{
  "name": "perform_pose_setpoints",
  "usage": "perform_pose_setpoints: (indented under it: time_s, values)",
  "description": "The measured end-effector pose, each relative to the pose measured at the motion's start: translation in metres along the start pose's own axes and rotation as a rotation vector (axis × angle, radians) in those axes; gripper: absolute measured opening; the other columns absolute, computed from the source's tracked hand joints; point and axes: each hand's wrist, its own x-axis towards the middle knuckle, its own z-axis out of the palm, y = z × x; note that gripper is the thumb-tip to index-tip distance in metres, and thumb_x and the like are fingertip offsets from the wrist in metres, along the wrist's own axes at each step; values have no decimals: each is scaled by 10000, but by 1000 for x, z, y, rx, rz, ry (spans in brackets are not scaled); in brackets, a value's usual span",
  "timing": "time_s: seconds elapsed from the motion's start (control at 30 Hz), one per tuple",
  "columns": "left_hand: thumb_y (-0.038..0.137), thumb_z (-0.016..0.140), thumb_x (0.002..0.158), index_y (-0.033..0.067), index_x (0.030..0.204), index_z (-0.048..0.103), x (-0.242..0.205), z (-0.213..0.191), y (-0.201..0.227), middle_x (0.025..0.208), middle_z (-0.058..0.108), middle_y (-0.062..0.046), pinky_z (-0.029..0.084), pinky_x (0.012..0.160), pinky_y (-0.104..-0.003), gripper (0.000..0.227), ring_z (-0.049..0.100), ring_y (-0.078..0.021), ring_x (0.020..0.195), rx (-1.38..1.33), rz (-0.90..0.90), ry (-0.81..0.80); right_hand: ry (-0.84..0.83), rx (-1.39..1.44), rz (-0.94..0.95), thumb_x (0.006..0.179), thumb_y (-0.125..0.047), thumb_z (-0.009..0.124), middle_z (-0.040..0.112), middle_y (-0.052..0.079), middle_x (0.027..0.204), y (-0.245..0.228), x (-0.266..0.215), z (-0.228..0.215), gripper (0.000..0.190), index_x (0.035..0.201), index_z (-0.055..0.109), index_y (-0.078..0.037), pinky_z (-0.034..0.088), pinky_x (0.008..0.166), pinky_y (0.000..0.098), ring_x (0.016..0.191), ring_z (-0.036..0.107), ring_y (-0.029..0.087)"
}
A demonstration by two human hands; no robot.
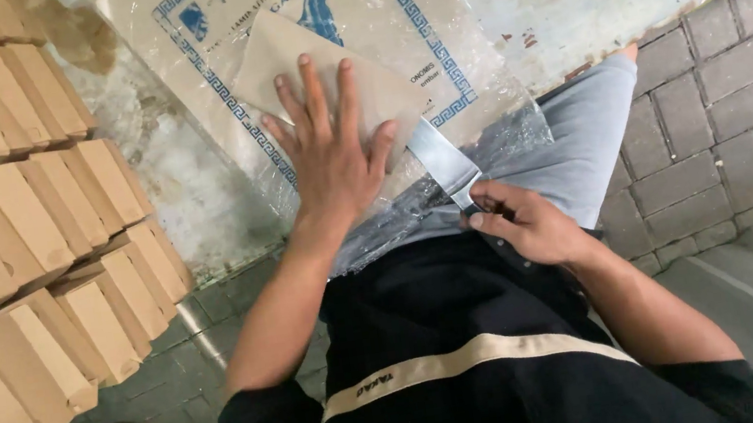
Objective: The person cuts rectangular sheets from a plastic-wrapped stack using a knife, then places each sheet into a small cardboard box. The filled boxes are stacked on a pile to the left.
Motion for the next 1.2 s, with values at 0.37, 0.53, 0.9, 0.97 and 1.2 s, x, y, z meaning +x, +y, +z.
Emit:
perform_pose_setpoints:
  time_s: [0.37,0.53,0.9,0.97,1.2]
  values:
    - [473,532,945,135,1355,590,37,-8,-19,1557,285,-164,58,1069,-804,534,120,-407,1460,-147,259,-17,-212,560,11,1010,-114,447,583,177,914,-5,4,39,118,1121,414,-89,479,448,296,568,575,238]
    - [664,39,943,190,1633,93,46,3,9,1665,-16,-134,-78,1160,-692,838,-69,-402,1519,223,-85,-146,-147,616,7,1004,-107,477,516,144,838,-14,5,42,113,1095,410,-99,479,453,293,560,534,223]
    - [695,51,943,58,1591,16,48,-16,20,1662,-21,-119,-58,1164,-663,909,-47,-369,1519,214,163,-388,-45,427,53,1004,-191,505,502,90,680,-24,10,20,244,1119,553,19,415,374,234,455,476,144]
    - [702,50,939,55,1593,12,49,-17,20,1658,-35,-122,-59,1161,-670,921,-62,-373,1512,206,165,-415,-58,423,62,1005,-188,507,503,81,667,-20,-4,10,198,1005,542,7,410,387,223,447,472,130]
    - [703,92,967,48,1595,-4,50,-19,19,1653,-62,-127,-62,1151,-690,912,-94,-380,1498,199,202,-440,-95,408,68,1000,-240,522,513,57,636,-28,-4,-1,262,851,518,-25,378,442,203,434,458,104]
